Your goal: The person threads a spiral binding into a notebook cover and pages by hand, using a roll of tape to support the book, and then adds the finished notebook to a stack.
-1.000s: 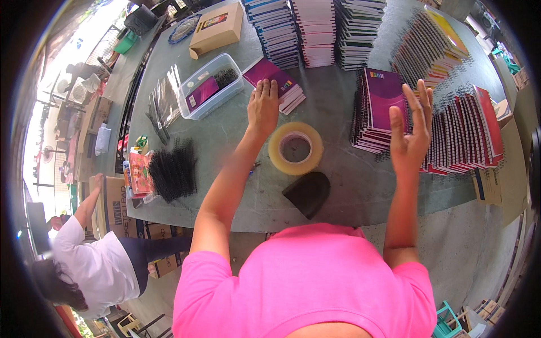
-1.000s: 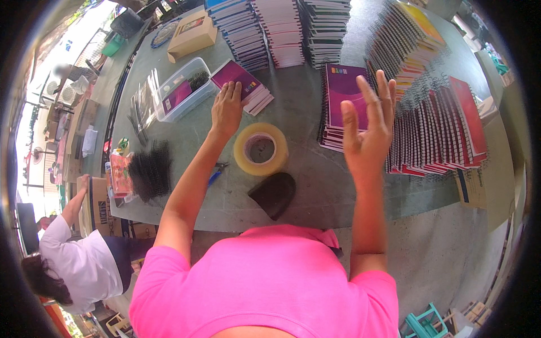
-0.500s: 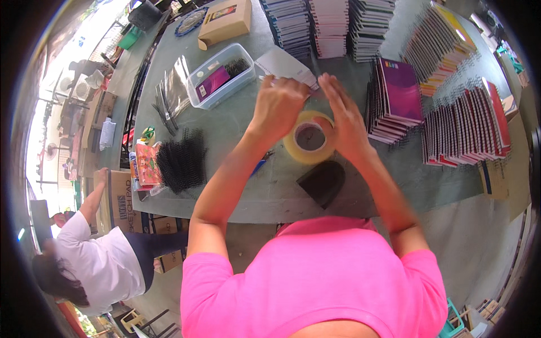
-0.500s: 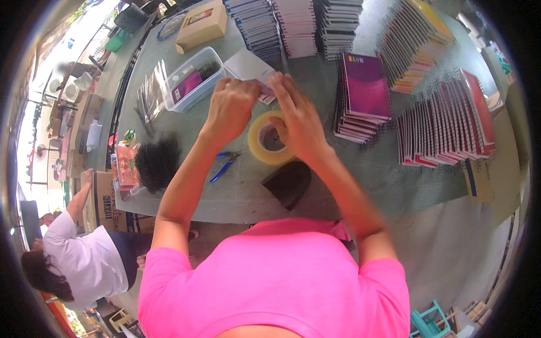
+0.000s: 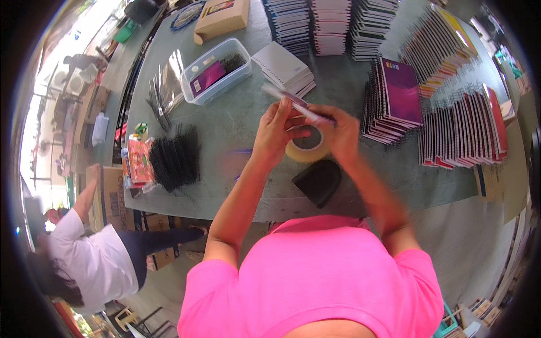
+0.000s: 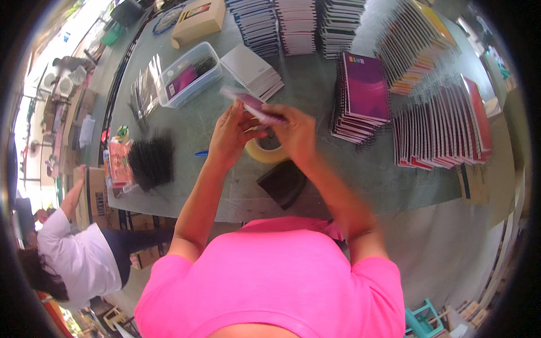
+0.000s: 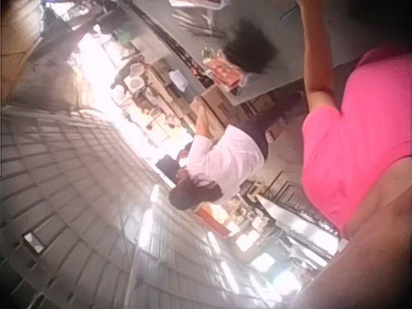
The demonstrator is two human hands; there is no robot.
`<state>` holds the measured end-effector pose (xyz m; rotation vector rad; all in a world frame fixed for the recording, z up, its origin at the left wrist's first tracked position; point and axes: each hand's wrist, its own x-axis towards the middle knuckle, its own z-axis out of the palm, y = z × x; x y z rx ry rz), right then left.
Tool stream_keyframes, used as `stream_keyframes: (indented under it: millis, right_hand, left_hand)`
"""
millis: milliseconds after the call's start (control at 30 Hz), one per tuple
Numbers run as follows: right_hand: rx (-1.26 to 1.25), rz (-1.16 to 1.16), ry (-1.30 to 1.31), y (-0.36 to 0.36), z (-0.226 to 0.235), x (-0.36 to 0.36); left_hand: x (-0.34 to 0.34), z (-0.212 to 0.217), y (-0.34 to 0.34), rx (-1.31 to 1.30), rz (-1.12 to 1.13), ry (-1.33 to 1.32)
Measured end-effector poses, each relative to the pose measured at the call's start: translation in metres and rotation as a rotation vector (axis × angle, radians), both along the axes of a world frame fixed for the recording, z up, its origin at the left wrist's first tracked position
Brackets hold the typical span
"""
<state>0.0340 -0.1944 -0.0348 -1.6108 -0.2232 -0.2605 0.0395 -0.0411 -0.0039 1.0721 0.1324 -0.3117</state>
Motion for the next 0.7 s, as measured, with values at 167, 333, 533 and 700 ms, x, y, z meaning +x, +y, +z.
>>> stream_keyframes:
  millis: [167,333,533,700]
  right_hand:
    - [0.106,0.295,0.003,-0.014,-0.012,-0.004]
    - [0.218,0.132,0.324,-0.013,-0.015,0.002]
    - [0.168,0.199,0.499,-0.018,-0.014,0.004]
    - [0.203,0.211,0.486,-0.017,-0.020,0.008]
  left_hand:
    - [0.005,-0.008,0.001,0.151,-0.092,-0.099]
    - [0.003,-0.023,-0.014,0.398,-0.165,-0.362]
    - [0.006,-0.025,-0.016,0.292,-0.197,-0.095]
    - [0.009,-0.032,-0.015,0.256,-0.198,-0.136]
